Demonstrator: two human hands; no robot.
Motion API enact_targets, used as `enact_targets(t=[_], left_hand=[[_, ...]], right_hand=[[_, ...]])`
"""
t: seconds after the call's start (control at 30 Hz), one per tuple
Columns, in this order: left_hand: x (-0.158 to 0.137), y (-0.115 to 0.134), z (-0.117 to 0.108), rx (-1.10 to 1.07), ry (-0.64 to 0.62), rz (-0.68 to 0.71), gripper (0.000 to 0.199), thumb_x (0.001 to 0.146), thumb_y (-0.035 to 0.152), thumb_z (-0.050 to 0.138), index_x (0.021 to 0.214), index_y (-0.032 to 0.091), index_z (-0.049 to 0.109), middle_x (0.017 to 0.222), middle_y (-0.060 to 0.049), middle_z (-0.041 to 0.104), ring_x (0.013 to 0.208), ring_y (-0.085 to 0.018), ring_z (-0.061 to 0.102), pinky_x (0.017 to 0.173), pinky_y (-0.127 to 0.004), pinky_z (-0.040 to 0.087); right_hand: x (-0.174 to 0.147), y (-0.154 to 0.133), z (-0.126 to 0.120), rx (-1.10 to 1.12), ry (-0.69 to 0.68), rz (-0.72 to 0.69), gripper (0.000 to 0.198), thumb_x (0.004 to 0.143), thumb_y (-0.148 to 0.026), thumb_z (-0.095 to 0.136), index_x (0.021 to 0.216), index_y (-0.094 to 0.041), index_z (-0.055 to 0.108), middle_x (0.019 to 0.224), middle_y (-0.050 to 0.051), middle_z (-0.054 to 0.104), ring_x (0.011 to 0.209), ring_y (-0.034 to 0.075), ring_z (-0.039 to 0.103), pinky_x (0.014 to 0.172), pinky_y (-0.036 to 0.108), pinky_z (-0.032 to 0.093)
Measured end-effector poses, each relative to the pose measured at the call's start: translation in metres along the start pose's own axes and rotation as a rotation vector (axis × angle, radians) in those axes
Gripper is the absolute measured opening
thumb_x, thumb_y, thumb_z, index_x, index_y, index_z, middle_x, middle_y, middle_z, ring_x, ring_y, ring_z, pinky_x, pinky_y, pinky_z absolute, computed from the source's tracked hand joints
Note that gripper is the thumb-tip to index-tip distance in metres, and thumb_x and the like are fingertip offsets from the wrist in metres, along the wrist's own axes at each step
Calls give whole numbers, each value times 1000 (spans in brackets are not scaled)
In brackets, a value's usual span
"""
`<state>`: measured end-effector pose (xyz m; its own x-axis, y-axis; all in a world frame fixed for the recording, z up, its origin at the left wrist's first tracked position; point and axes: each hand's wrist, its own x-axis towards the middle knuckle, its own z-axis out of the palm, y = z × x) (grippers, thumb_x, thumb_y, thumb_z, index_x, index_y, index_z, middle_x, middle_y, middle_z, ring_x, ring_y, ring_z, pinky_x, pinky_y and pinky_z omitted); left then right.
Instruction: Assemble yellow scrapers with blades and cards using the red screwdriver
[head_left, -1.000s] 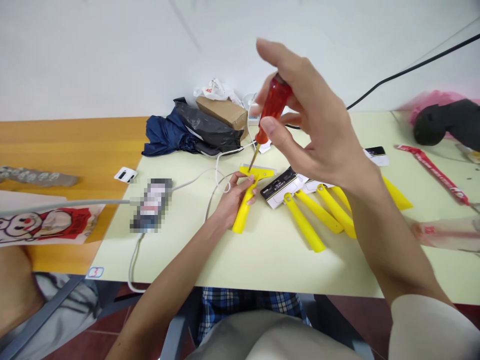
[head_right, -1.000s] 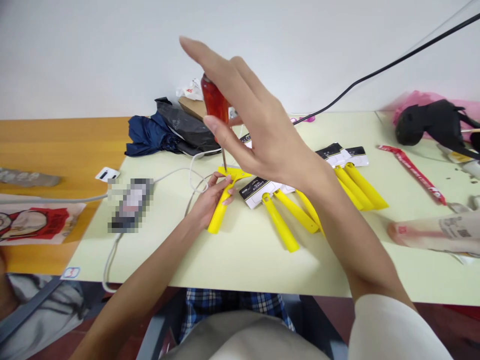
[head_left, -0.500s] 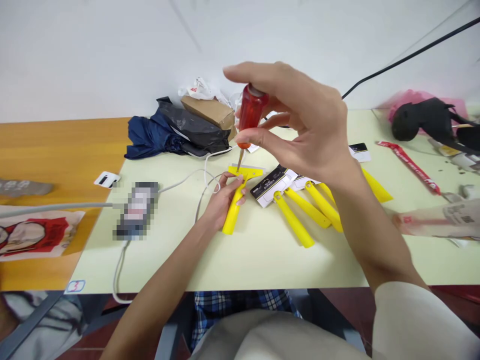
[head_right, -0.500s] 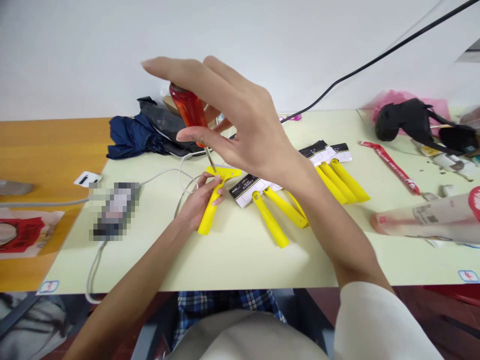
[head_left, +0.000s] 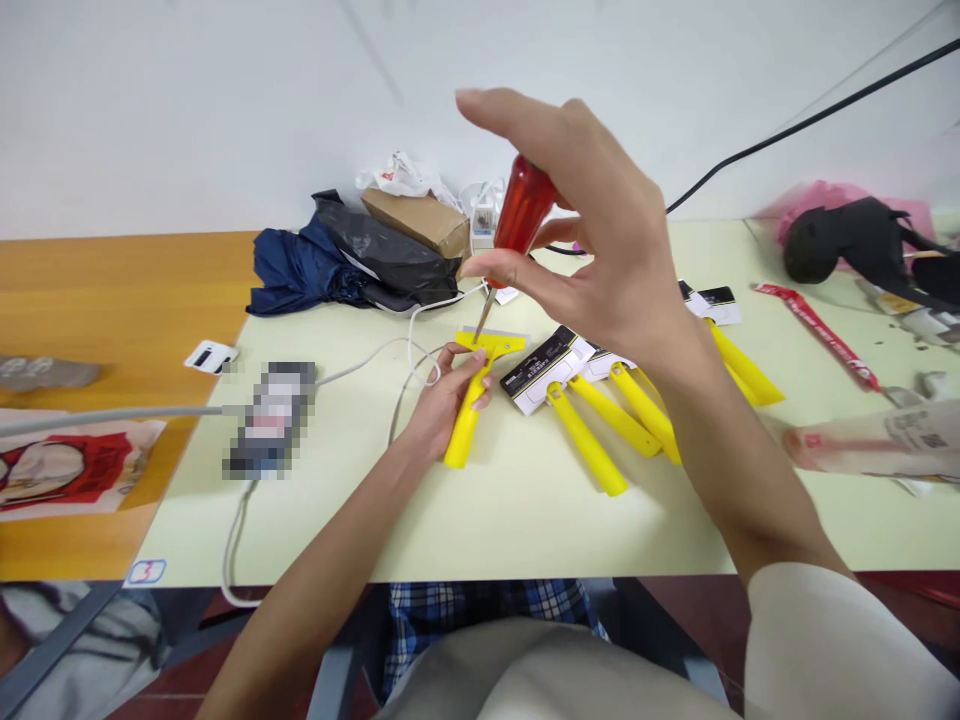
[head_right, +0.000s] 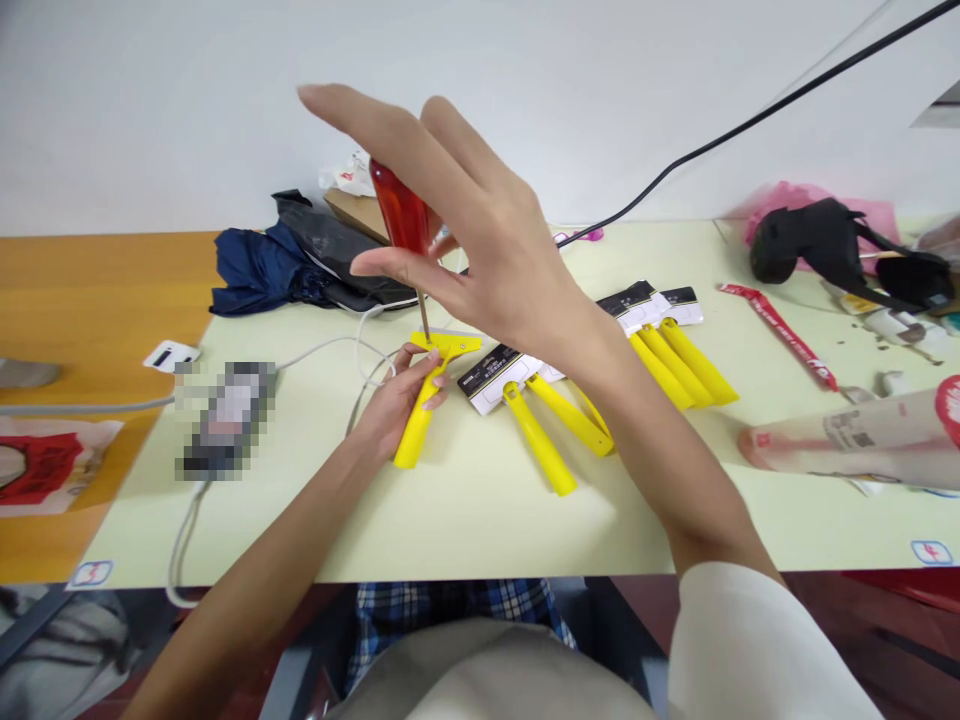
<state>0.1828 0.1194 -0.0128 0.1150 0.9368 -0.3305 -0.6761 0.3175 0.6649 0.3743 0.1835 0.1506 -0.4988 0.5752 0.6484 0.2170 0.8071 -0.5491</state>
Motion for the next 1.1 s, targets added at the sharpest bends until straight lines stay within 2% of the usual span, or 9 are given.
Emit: enact_targets(t=[0.1, 0.23, 0.33, 0.4, 0.47, 0.67, 0.77, 0.9, 1.1], left_hand=[[0, 1, 1, -3, 17, 0, 57, 76, 19, 100, 101, 27, 49, 95, 3, 69, 66, -9, 65, 45, -16, 37], [-1, 0, 2, 5, 13, -1, 57, 76, 20, 100, 102, 27, 49, 95, 3, 69, 66, -8, 65, 45, -16, 37], [-1, 0, 1, 14, 14, 1, 57, 76, 21, 100, 101, 27, 49, 96, 4, 69, 67, -8, 65, 45, -15, 38], [0, 0, 1, 17, 19, 3, 57, 76, 21, 100, 101, 26, 49, 96, 4, 69, 67, -8, 65, 45, -15, 38], [0, 0, 0, 14, 18, 5, 57, 76, 22, 100, 101, 26, 49, 96, 4, 69, 67, -8, 65, 44, -15, 38], [0, -1, 0, 22, -13, 0, 56, 77, 22, 100, 102, 27, 50, 97, 3, 70, 67, -8, 66, 44, -15, 38], [-1, 0, 1, 20, -5, 2, 57, 77, 22, 100, 101, 27, 49, 96, 4, 69, 66, -8, 65, 44, -15, 38], [-1, 0, 1, 24, 7, 10, 57, 77, 23, 100, 100, 26, 49, 96, 4, 69, 66, -8, 64, 45, -16, 38], [0, -2, 0, 41, -18, 14, 56, 77, 24, 100, 101, 27, 49, 99, 2, 70, 67, -9, 65, 46, -16, 37]], right_hand=[[0, 3, 1, 126, -63, -75, 61, 109, -52, 62, 163, -26, 52, 159, 12, 60, 136, 31, 66, 109, 49, 66], [0, 5, 4, 130, -52, -57, 59, 105, -51, 70, 158, -30, 58, 152, 8, 65, 114, 26, 74, 102, 44, 68], [1, 3, 8, 45, -18, -41, 57, 106, -52, 67, 158, -28, 58, 166, 8, 55, 115, 26, 72, 94, 40, 70], [1, 3, 9, 110, -65, -94, 57, 111, -46, 57, 164, -25, 49, 175, 9, 44, 122, 25, 70, 97, 39, 69], [0, 3, 9, 196, -102, -136, 57, 112, -41, 53, 166, -24, 44, 176, 9, 42, 124, 23, 70, 102, 38, 67], [0, -1, 7, 32, -28, 76, 57, 100, -57, 73, 152, -38, 61, 158, 3, 63, 122, 30, 72, 102, 46, 69], [0, 0, 6, 49, -27, 61, 61, 102, -62, 67, 157, -37, 57, 157, 5, 64, 125, 30, 72, 104, 45, 68], [2, 6, 5, 149, -95, -2, 66, 100, -59, 70, 160, -38, 53, 141, 3, 73, 119, 29, 75, 108, 45, 66], [1, 5, 7, 58, -29, 42, 59, 98, -54, 75, 153, -40, 62, 167, -1, 57, 114, 27, 74, 102, 43, 69]])
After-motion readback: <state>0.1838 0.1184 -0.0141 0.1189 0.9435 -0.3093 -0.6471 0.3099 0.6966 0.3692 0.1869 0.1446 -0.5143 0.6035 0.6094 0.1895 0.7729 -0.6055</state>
